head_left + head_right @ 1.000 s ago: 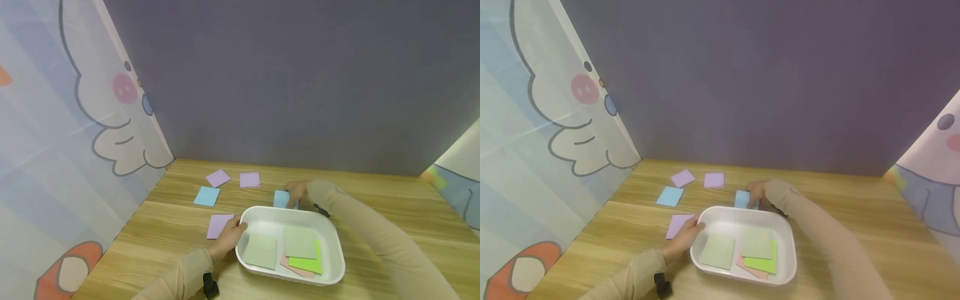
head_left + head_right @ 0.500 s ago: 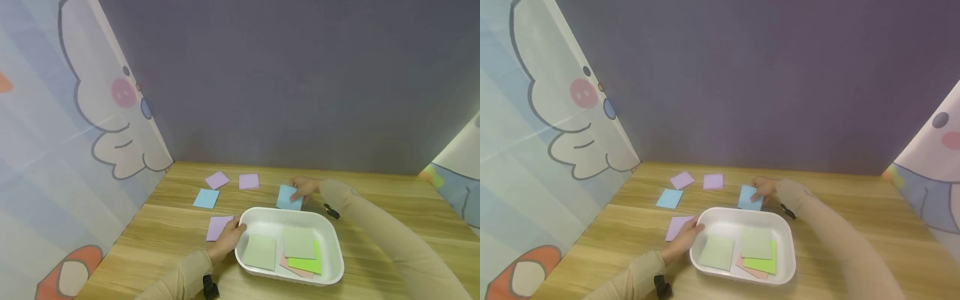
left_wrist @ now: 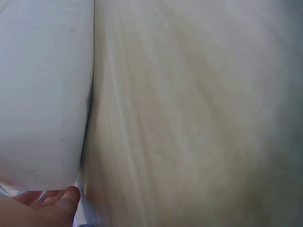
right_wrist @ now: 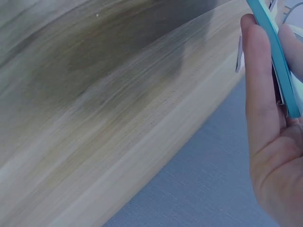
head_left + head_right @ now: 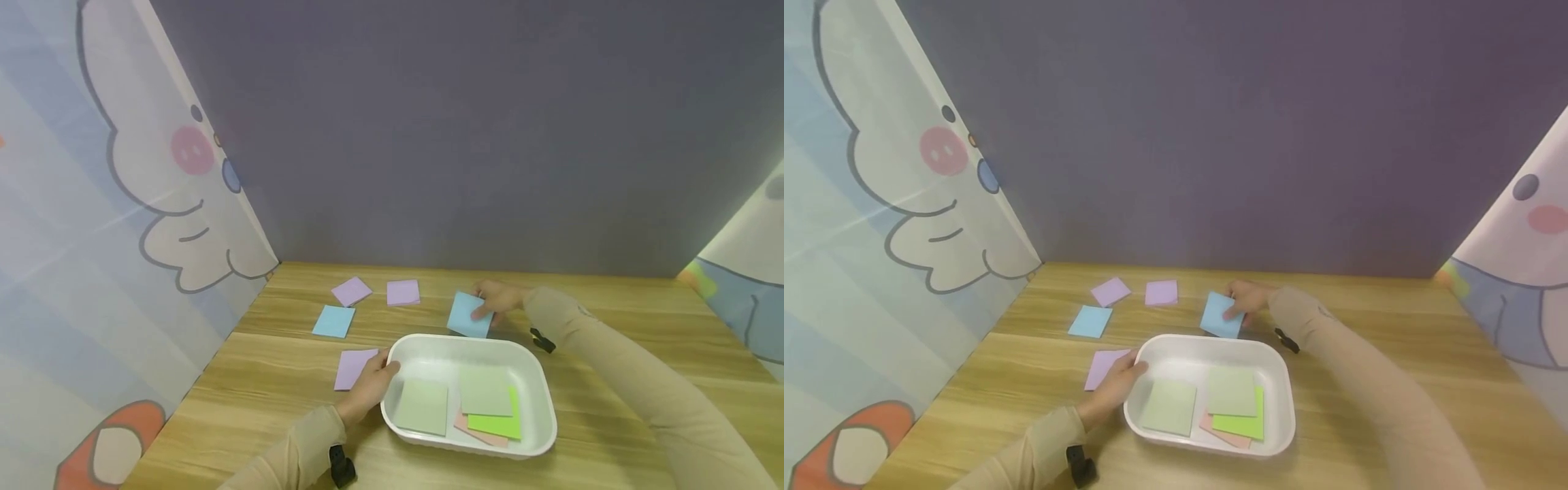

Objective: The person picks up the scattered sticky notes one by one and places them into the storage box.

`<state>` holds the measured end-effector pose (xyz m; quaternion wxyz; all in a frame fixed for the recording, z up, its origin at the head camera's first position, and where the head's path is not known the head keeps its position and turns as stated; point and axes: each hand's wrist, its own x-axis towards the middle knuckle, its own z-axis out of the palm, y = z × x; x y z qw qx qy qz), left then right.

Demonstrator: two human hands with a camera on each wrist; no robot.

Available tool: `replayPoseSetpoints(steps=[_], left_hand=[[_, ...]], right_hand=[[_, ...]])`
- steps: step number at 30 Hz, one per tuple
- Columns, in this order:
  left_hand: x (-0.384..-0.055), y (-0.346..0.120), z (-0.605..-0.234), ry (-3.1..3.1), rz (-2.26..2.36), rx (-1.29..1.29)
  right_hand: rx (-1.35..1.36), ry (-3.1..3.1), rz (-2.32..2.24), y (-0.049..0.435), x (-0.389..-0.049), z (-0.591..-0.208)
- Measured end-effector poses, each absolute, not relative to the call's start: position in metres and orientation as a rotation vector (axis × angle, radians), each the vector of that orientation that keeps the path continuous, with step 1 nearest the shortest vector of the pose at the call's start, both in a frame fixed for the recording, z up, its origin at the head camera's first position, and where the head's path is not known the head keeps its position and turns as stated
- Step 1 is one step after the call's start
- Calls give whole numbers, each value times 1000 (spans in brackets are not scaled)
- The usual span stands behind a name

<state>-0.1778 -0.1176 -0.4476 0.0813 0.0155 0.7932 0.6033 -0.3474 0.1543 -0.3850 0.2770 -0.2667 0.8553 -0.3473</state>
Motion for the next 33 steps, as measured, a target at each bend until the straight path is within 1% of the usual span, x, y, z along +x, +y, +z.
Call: replayPoseSetpoints(steps=[6, 10, 13, 17, 27, 33], left_hand=[[-180, -120, -451, 2358, 1809, 39], [-175, -115, -434, 2363, 1793, 36], [-175, -114, -432, 2380, 1777, 42], [-182, -119, -448, 2386, 1782, 39], [-180, -120, -449, 2374, 1779, 40], [-179, -119, -447, 2369, 1785, 30]], right_hand=[[-727, 2322, -956, 157, -342, -380], [-746, 2328, -970, 161, -335, -374], [-787, 2331, -967, 163, -328, -370], [-805, 2350, -964, 165, -323, -369], [-786, 2355, -1113, 170, -319, -371], [-851, 2382, -1171, 167, -315, -365]])
